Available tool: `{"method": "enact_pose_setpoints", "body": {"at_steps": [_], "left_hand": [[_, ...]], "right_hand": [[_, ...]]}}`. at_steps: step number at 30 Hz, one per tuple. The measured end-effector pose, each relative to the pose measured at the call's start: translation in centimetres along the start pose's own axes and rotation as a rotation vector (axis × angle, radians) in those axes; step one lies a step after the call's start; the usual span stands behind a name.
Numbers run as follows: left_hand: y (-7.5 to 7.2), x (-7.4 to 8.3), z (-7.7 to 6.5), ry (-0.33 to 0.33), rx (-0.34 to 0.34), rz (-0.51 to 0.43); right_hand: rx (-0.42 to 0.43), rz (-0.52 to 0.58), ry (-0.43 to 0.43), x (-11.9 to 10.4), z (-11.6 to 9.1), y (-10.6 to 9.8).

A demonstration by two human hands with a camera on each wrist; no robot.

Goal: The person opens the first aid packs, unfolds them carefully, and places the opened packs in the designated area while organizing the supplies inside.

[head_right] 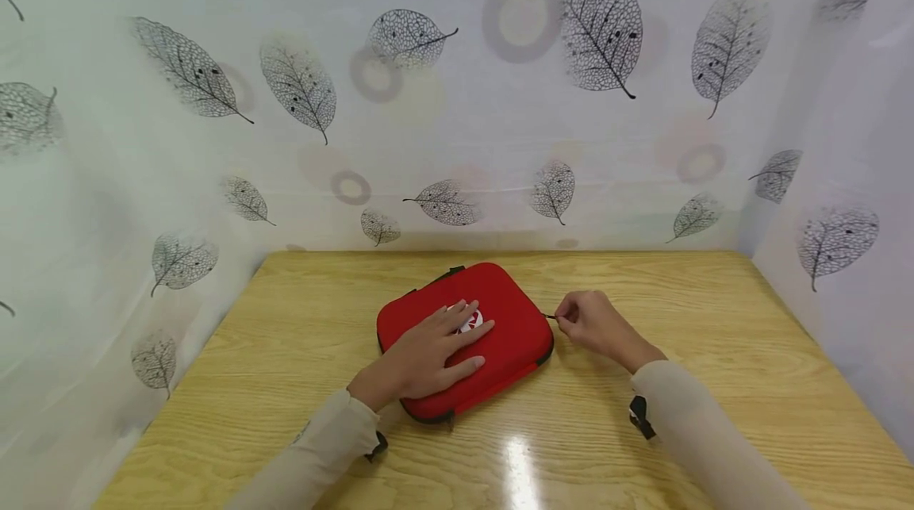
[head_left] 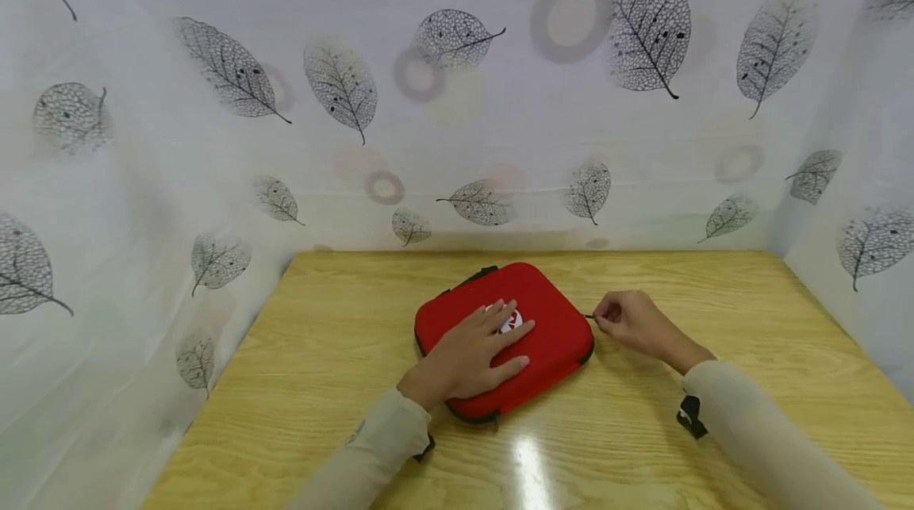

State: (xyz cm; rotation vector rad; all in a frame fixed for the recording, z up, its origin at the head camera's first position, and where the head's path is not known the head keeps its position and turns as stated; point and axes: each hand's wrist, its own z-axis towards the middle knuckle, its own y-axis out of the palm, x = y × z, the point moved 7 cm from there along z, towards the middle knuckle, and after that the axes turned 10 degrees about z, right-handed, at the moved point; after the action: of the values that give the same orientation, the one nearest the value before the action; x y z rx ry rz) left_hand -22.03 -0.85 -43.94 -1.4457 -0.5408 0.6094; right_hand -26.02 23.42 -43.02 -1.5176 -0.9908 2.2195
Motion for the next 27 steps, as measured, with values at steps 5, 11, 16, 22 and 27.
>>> {"method": "enact_pose_setpoints", "body": {"at_steps": [5, 11, 16, 22, 27], "left_hand": [[-0.1, 0.1, 0.0, -0.014, -0.008, 0.014], [-0.2, 0.1, 0.2, -0.036, -0.004, 0.014], [-0.2, 0.0, 0.2, -0.054, -0.015, 0.008], [0.0, -0.1, 0.2, -0.067, -0.029, -0.006], [-0.1, 0.0, 0.3, -0.068, -0.022, -0.009]], "right_hand": [[-0.002, 0.013, -0.020, 0.1, -0.3, 0.1], [-0.006, -0.010, -0.041, -0.1, -0.7, -0.1], [-0.030, -0.001, -0.034, -0.5, -1.5, 0.0], [-0.027, -0.017, -0.033, -1.3, -2.4, 0.1], [-0.010, -0.037, -0.026, -1.9, -3.0, 0.0]]}}
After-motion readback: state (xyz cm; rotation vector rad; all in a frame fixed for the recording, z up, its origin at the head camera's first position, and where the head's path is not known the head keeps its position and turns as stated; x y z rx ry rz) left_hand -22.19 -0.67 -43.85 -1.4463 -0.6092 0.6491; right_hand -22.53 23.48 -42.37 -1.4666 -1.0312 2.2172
